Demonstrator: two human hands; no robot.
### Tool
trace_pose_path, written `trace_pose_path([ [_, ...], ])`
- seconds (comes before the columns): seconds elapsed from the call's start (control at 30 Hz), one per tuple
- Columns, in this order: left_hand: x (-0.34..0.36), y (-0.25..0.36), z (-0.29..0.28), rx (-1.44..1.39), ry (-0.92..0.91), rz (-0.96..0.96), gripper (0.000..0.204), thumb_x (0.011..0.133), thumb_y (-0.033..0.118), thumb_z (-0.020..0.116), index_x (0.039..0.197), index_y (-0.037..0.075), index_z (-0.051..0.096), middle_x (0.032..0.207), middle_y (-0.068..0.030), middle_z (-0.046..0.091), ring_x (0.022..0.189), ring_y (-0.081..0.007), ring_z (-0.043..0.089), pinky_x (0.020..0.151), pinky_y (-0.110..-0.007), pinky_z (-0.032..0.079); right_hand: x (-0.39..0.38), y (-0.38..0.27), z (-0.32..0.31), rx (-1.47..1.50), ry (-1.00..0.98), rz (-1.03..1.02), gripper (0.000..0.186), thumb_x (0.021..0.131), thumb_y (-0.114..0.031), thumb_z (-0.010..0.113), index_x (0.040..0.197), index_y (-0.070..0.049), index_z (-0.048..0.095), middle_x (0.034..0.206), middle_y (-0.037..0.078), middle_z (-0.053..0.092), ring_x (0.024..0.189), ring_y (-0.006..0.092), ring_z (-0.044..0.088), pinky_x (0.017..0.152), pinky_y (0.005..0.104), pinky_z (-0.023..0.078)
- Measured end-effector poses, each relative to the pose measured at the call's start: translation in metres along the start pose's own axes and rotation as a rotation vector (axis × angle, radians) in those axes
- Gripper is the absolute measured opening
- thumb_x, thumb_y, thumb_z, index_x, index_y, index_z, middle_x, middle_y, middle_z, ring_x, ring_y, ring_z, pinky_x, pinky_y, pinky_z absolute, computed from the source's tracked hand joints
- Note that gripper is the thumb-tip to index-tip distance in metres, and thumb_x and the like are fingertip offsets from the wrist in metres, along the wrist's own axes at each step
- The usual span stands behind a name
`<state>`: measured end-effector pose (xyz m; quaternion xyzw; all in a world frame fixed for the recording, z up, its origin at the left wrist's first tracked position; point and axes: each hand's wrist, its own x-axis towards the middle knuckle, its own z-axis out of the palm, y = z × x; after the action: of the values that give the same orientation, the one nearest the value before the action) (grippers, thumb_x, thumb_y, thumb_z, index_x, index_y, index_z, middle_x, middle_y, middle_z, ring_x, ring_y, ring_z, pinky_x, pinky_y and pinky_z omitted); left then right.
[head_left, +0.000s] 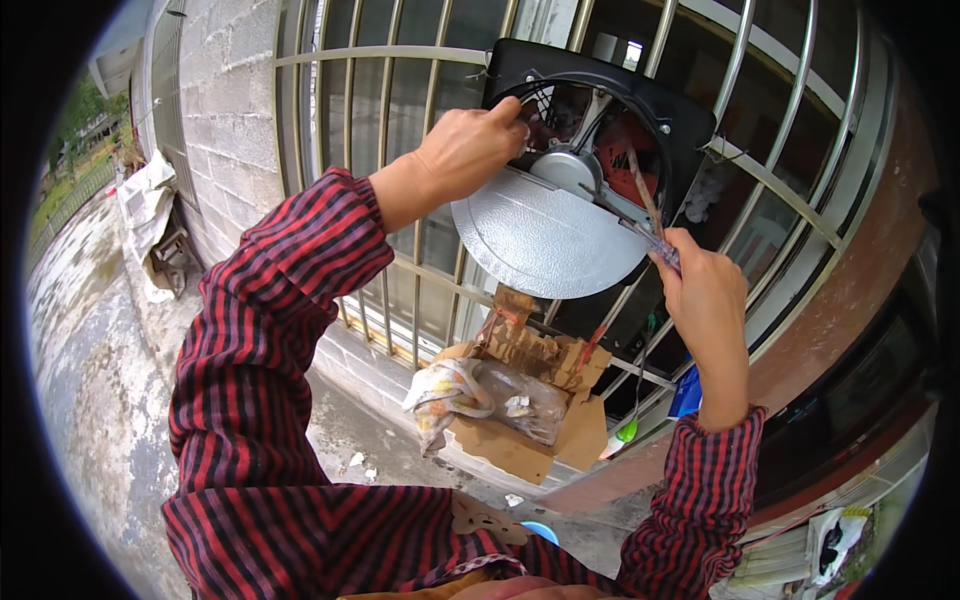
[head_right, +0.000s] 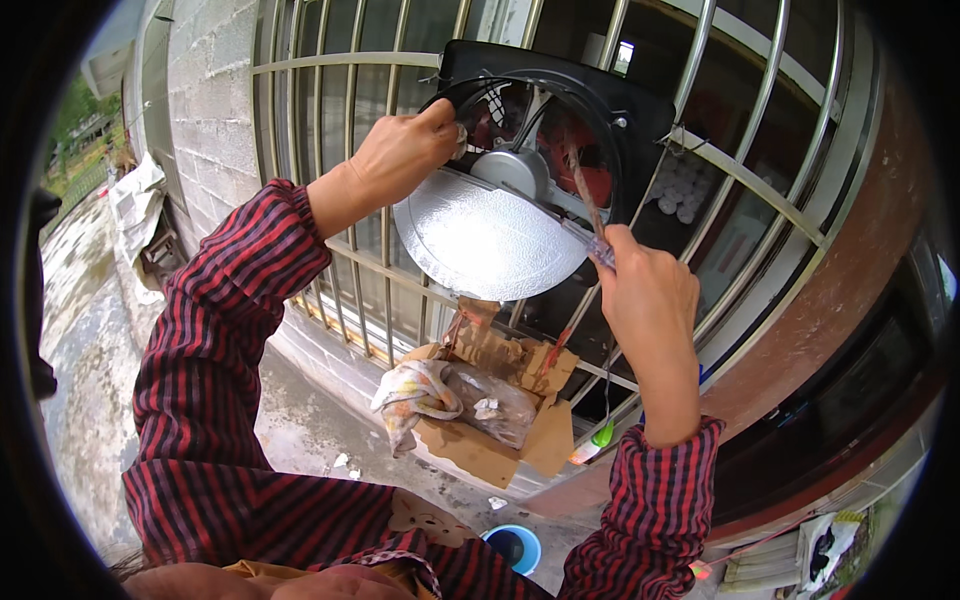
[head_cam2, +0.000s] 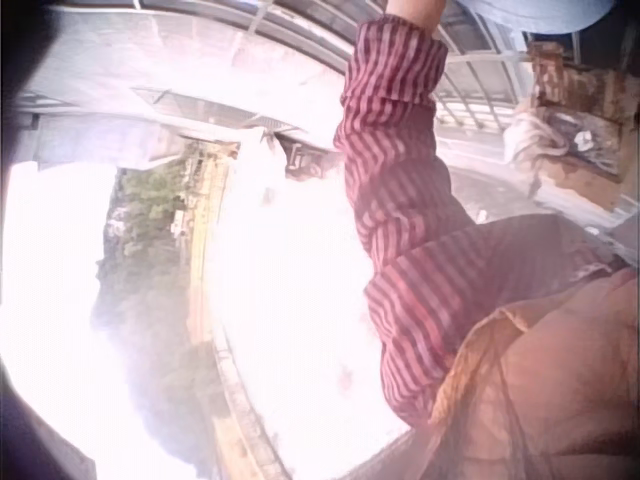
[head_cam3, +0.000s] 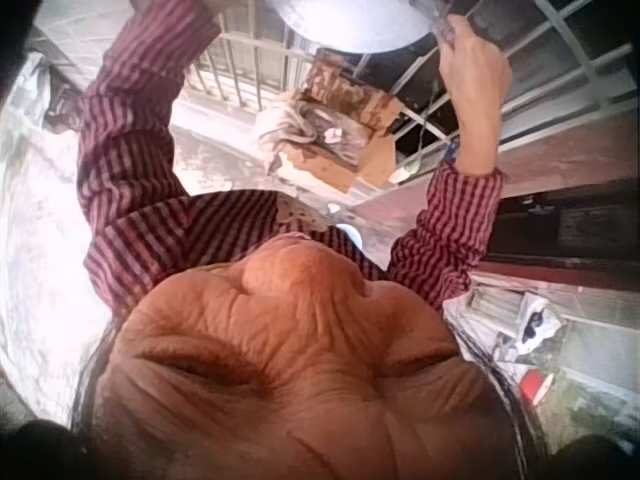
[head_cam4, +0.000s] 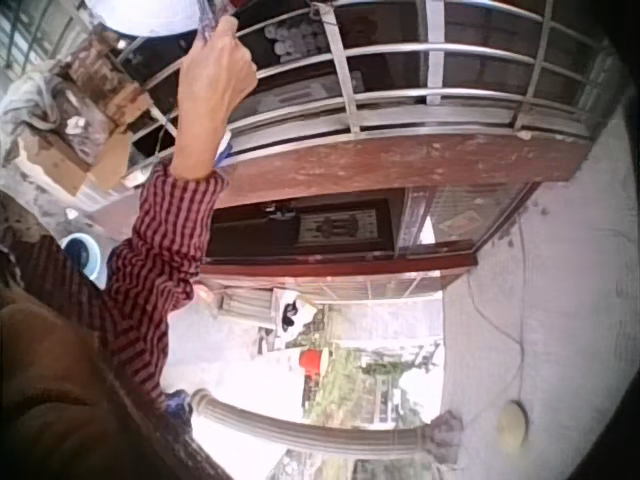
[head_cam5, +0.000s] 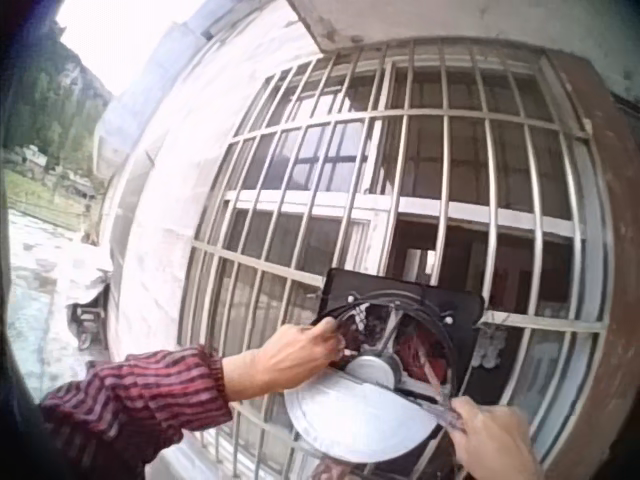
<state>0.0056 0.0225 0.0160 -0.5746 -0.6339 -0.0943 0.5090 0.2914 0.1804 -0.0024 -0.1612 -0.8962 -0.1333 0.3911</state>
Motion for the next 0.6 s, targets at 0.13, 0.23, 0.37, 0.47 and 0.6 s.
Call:
trace_pose_path([
  [0.13, -0.01, 0.0, 0.006, -0.173, 0.1, -0.052, 0.01, 0.09, 0.01, 0.06, 0.099, 0.005, 0.062, 0.093, -0.0115, 0.057, 0.081, -0.0316, 0.068, 0.066, -0.042, 0.056, 0.015, -0.007, -0.009, -0.083, -0.04, -0.013, 0.027, 0.093, -0.026, 0.072, 0.11, -0.011, 0.058, 0.073, 0.017, 0.069, 0.072, 0.0397, 0.068, 0.061, 0.0475, 0.05],
  [0.23, -0.02, 0.003, 0.009, -0.277, 0.141, -0.14, 0.012, 0.089, 0.009, 0.059, 0.101, 0.006, 0.061, 0.094, -0.0104, 0.057, 0.084, -0.0317, 0.066, 0.069, -0.042, 0.056, 0.017, -0.013, -0.013, -0.146, -0.034, 0.007, 0.025, 0.092, -0.022, 0.072, 0.112, -0.012, 0.06, 0.072, 0.016, 0.069, 0.072, 0.0392, 0.069, 0.06, 0.0469, 0.05],
  [0.37, -0.025, 0.005, 0.011, -0.343, 0.245, -0.055, 0.019, 0.085, 0.004, 0.06, 0.104, 0.006, 0.061, 0.095, -0.0098, 0.059, 0.091, -0.0311, 0.065, 0.075, -0.041, 0.055, 0.016, -0.018, -0.013, -0.245, 0.091, -0.1, 0.031, 0.088, -0.016, 0.072, 0.117, -0.014, 0.062, 0.077, 0.013, 0.07, 0.07, 0.0374, 0.069, 0.061, 0.0452, 0.052],
  [0.47, -0.026, 0.006, 0.012, -0.372, 0.235, -0.063, 0.028, 0.08, -0.002, 0.063, 0.107, 0.005, 0.064, 0.098, -0.01, 0.062, 0.095, -0.0315, 0.064, 0.08, -0.041, 0.054, 0.027, -0.019, -0.007, -0.366, 0.087, -0.136, 0.038, 0.084, -0.011, 0.071, 0.122, -0.014, 0.063, 0.082, 0.011, 0.071, 0.069, 0.0345, 0.069, 0.061, 0.0433, 0.054],
  [0.6, -0.027, 0.005, 0.014, -0.345, 0.254, -0.055, 0.027, 0.079, -0.001, 0.063, 0.105, 0.004, 0.066, 0.1, -0.0088, 0.063, 0.097, -0.0293, 0.064, 0.081, -0.039, 0.055, 0.043, -0.023, 0.003, -0.491, 0.118, -0.232, 0.038, 0.082, -0.005, 0.064, 0.12, -0.01, 0.065, 0.071, 0.009, 0.068, 0.063, 0.0283, 0.071, 0.052, 0.0409, 0.053],
])
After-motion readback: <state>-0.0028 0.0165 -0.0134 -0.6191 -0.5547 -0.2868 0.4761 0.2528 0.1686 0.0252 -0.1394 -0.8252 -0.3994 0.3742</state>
